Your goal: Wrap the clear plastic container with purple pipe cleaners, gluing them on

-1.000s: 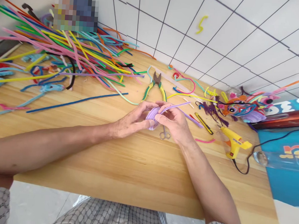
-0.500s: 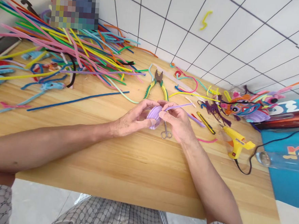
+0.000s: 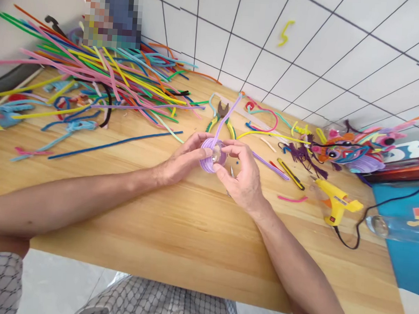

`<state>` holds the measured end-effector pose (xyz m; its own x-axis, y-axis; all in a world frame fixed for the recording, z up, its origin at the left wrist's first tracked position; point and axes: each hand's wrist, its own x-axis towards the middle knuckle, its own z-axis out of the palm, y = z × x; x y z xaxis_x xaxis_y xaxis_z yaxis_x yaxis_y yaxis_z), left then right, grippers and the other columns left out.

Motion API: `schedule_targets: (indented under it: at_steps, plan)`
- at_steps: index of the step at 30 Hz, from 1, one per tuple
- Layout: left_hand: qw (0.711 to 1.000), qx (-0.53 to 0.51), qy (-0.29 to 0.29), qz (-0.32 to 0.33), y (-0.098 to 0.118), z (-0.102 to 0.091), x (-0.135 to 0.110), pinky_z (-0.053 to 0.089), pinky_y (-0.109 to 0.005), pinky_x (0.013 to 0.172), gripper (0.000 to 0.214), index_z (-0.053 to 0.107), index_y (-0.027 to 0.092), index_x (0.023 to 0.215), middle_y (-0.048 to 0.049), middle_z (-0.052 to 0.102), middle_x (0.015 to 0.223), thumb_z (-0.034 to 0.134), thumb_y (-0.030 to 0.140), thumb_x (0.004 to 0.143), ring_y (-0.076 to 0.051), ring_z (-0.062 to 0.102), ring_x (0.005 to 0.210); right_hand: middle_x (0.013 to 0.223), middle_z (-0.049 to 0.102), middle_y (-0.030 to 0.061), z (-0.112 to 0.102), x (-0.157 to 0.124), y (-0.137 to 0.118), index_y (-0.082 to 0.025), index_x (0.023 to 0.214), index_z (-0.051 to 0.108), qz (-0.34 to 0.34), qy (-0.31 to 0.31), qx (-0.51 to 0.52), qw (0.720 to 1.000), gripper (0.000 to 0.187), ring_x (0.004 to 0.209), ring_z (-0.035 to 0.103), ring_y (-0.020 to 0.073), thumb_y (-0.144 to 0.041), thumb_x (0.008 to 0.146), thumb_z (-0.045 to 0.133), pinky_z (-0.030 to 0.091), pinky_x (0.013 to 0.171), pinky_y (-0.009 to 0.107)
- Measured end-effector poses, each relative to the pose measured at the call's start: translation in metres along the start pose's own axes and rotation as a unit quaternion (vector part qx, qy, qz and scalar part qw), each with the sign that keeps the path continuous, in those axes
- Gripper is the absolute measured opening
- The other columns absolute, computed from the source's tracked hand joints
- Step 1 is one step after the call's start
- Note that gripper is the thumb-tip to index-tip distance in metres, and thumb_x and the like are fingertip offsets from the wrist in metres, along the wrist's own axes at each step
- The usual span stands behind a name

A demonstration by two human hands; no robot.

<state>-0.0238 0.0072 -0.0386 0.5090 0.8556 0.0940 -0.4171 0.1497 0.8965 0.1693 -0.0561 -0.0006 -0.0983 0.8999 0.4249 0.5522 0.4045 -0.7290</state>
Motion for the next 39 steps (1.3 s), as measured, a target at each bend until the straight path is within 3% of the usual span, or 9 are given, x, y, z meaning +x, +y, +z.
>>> schedule_targets:
  at_steps: [6,13,18,26,30,34,39]
  plan:
    - [1.0,-0.021,0.0,-0.012,-0.002,-0.002,0.002,0.05,-0.042,0.108,0.045,0.062,0.023,0.124,-0.0035,0.072,0.119,0.082,0.041,0.088,-0.023,0.066,0.115,0.143,0.069,0.0097,-0.001,0.002,0.0,-0.031,0.126,0.065,0.001,-0.027,0.003,1.0,0.037,0.133,0.067,0.0311,-0.031,0.092,0.08,0.058,0.108,0.055]
    - [1.0,0.027,0.002,-0.004,-0.004,-0.005,0.001,0.052,-0.047,0.113,0.047,0.06,0.024,0.127,-0.0058,0.071,0.127,0.079,0.046,0.091,-0.026,0.067,0.125,0.143,0.07,0.0099,-0.003,0.004,-0.004,-0.033,0.124,0.067,-0.003,-0.033,-0.013,0.999,0.041,0.133,0.067,0.0331,-0.026,0.087,0.083,0.058,0.108,0.057]
    - [0.998,0.065,-0.022,0.011,0.0,-0.003,-0.003,0.053,-0.047,0.112,0.049,0.056,0.024,0.129,-0.0074,0.072,0.129,0.077,0.05,0.093,-0.027,0.068,0.126,0.139,0.072,0.0093,-0.008,0.005,-0.001,-0.033,0.119,0.069,-0.02,-0.033,-0.015,0.999,0.039,0.136,0.065,0.035,-0.029,0.085,0.087,0.05,0.119,0.062]
    - [0.983,0.164,-0.073,0.046,0.004,0.003,-0.016,0.057,-0.048,0.11,0.054,0.051,0.025,0.138,-0.0142,0.061,0.145,0.076,0.043,0.094,-0.029,0.064,0.134,0.132,0.075,0.0043,-0.01,0.005,-0.001,-0.036,0.131,0.071,0.097,0.005,0.159,0.982,0.046,0.127,0.069,0.0287,-0.052,0.09,0.085,0.055,0.114,0.051]
    - [0.965,0.227,-0.096,0.094,0.0,0.002,-0.016,0.06,-0.046,0.105,0.052,0.054,0.025,0.138,-0.0138,0.061,0.142,0.075,0.038,0.093,-0.03,0.065,0.13,0.13,0.075,0.0027,-0.008,0.008,-0.003,-0.036,0.118,0.076,0.153,0.019,0.216,0.964,0.038,0.124,0.069,0.0286,-0.054,0.086,0.089,0.057,0.111,0.05]
    - [0.96,0.236,-0.106,0.108,-0.002,0.001,-0.015,0.061,-0.044,0.1,0.05,0.054,0.025,0.139,-0.0134,0.061,0.141,0.073,0.036,0.094,-0.029,0.066,0.126,0.126,0.075,0.0022,-0.008,0.011,-0.002,-0.033,0.094,0.078,0.164,0.022,0.246,0.955,0.024,0.121,0.069,0.0279,-0.048,0.083,0.092,0.059,0.107,0.049]
    - [0.958,0.234,-0.111,0.12,-0.002,0.0,-0.015,0.06,-0.045,0.104,0.051,0.053,0.027,0.14,-0.0125,0.06,0.143,0.074,0.035,0.095,-0.03,0.063,0.132,0.121,0.076,0.0032,-0.007,0.011,-0.001,-0.031,0.084,0.073,0.176,0.022,0.249,0.952,0.027,0.128,0.067,0.0303,-0.049,0.081,0.093,0.059,0.107,0.051]
